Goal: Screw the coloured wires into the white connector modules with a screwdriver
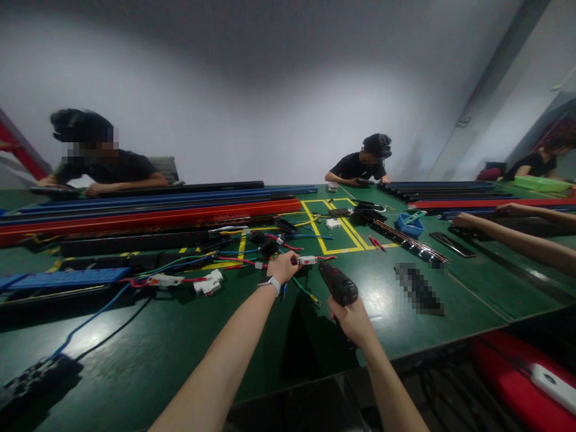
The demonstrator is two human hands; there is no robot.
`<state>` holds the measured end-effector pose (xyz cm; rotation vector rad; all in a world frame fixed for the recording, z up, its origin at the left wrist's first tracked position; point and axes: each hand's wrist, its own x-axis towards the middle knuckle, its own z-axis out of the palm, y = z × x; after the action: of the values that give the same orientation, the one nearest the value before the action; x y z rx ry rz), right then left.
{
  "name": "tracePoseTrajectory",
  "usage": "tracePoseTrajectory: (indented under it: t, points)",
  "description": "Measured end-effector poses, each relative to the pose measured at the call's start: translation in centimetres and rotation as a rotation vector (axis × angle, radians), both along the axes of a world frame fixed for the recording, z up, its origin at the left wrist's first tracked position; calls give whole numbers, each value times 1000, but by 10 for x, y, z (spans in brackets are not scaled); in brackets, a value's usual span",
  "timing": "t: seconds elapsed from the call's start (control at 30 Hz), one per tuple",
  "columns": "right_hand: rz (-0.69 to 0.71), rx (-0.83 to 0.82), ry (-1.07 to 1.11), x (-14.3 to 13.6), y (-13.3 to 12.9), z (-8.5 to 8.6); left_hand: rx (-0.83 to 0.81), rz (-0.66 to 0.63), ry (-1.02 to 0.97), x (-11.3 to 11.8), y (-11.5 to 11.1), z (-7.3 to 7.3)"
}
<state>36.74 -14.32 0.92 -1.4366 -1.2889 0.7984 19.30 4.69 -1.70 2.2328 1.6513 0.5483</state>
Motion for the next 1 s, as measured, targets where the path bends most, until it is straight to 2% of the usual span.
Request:
tracePoseTrajectory:
  t: [0.3,0.6,1.0]
  points:
    - [-11,-24,-15,3,2,-9,-1,7,-7,-1,2,-3]
    - [24,-19,-12,1,3,-4,19,27,-10,0,5,-7]
    - [3,-35,-35,5,4,-12,24,14,-42,0,6,-8]
